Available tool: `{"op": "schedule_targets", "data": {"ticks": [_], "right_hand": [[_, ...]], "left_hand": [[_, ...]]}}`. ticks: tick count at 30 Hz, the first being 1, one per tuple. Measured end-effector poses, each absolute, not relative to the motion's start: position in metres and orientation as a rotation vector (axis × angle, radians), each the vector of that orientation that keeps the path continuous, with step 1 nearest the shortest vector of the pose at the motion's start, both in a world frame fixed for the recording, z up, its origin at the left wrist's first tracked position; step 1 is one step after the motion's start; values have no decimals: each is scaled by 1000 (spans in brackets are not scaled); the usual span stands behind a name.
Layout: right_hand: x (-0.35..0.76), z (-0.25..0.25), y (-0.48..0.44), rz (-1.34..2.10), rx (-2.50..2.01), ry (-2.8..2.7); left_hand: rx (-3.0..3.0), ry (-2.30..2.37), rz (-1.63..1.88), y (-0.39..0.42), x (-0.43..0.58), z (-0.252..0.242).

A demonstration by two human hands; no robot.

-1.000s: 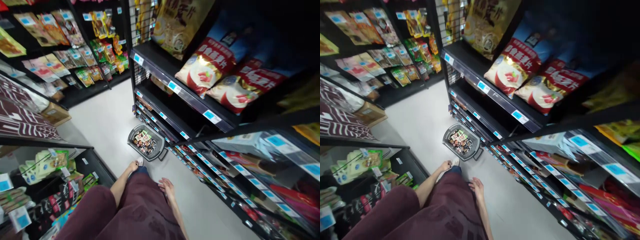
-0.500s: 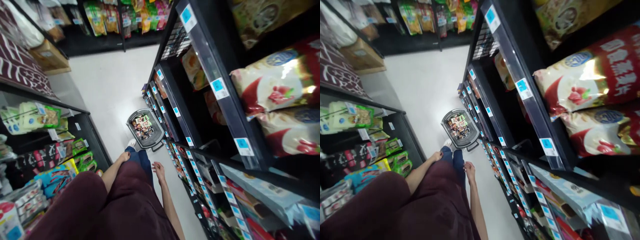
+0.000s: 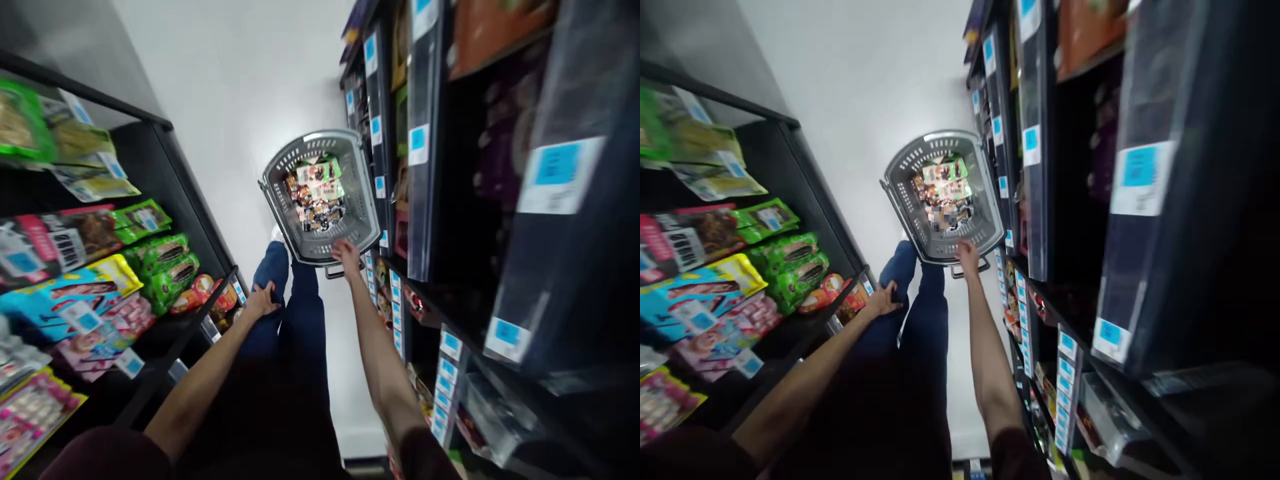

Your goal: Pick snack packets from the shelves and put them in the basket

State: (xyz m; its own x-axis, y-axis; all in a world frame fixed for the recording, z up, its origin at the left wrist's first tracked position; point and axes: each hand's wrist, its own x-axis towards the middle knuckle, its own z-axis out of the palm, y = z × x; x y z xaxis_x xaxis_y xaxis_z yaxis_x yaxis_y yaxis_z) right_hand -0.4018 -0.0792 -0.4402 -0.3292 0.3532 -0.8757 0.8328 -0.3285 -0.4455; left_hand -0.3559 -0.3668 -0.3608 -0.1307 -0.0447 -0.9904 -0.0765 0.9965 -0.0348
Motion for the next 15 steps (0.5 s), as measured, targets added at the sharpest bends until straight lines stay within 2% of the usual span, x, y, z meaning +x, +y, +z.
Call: {"op": "schedule_targets", "data": {"ticks": [3,7,11,15], "right_hand": [[-421,-541,-72,-1639,1468,1591],[-434,-644,-85,-1640,1409,1659],[-439,-717,-97,-1719,1444,1668],[-439,-762,-90,-1944,1449,1613]], "left_hand": [[-67,1837,-134,-349,-351,-385],[-84,1905,-167,-344,-349,-393],[-72,1891,-165,-341,-349,-399],[7,1881,-187,-329,-350,-406]]}}
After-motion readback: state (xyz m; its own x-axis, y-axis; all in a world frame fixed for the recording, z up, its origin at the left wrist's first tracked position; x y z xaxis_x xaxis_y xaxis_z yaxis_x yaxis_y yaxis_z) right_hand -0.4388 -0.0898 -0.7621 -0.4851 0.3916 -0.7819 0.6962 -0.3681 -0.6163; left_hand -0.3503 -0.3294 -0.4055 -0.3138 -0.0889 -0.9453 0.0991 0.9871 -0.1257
